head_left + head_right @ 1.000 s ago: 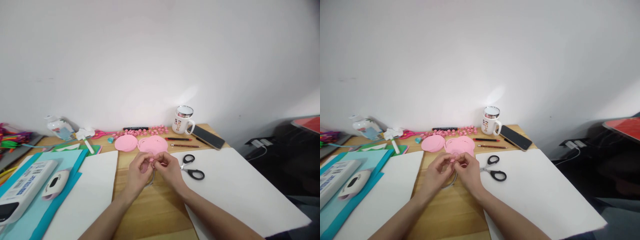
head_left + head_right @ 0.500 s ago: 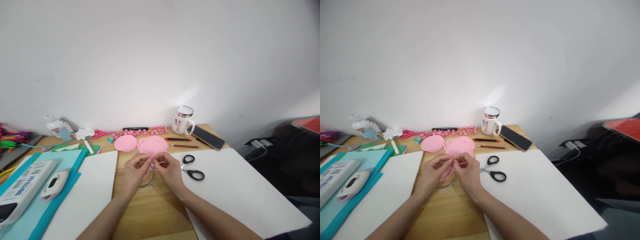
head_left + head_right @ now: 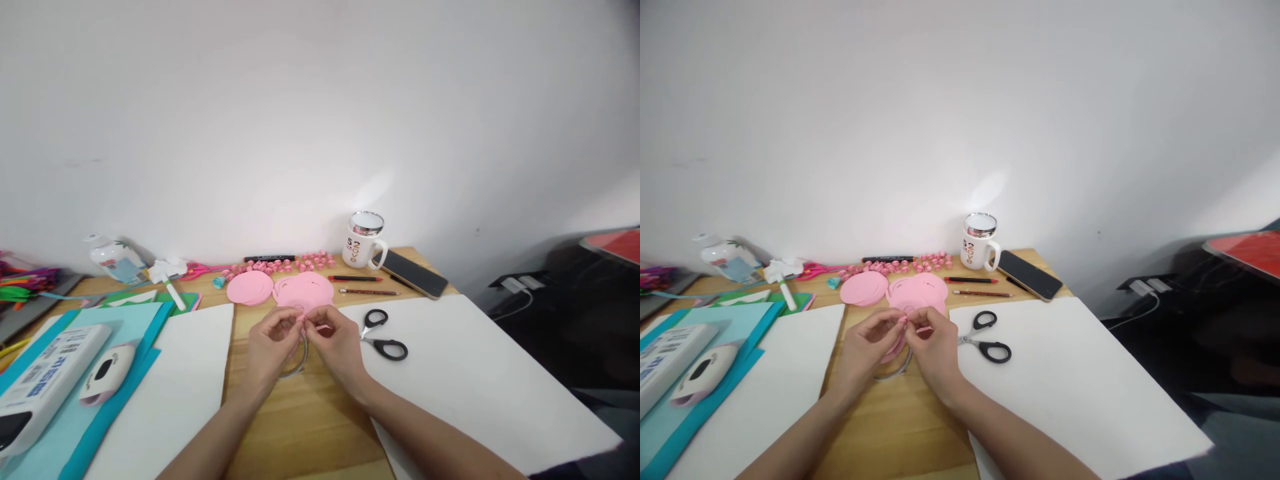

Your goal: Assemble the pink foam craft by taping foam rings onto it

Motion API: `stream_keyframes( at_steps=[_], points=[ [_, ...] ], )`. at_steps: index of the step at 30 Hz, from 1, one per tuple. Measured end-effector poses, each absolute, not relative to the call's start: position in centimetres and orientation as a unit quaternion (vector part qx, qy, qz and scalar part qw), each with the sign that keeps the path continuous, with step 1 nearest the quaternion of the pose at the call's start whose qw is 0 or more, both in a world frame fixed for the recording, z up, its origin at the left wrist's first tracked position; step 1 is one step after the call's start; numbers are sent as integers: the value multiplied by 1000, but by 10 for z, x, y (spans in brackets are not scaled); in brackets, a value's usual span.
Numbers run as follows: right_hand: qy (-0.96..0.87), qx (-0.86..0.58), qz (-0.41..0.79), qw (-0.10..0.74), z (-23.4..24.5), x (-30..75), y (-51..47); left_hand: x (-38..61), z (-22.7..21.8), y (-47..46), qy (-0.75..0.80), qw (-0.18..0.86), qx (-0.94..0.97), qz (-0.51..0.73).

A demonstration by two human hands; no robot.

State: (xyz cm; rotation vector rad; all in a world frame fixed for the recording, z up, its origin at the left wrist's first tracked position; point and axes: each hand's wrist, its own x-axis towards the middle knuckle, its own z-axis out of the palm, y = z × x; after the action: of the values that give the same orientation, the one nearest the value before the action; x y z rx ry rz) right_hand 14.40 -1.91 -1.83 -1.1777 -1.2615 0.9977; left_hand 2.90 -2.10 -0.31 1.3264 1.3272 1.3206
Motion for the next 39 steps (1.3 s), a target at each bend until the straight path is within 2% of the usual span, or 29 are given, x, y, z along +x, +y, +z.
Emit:
stream_keyframes(
  at_steps=[9, 16, 21, 25, 33, 39],
  points=[
    [-591, -518, 344, 513, -16, 148, -20, 28, -10, -23, 523, 308, 622, 494],
    [-622, -491, 339, 507, -15, 146, -21, 27, -12, -20, 515, 405, 562, 505],
    [-575, -513, 378, 513, -18, 149, -16, 31, -10, -18, 498, 439, 547, 510],
    [-557, -515, 404, 511, -20, 151, -13, 33, -10, -19, 500, 438, 554, 502],
    [-569, -506, 409, 503, -21, 147, -15, 26, -16, -19, 564, 354, 601, 442],
    [-547, -510, 427, 508, -20, 150, -13, 29, -12, -19, 528, 423, 575, 461]
  ],
)
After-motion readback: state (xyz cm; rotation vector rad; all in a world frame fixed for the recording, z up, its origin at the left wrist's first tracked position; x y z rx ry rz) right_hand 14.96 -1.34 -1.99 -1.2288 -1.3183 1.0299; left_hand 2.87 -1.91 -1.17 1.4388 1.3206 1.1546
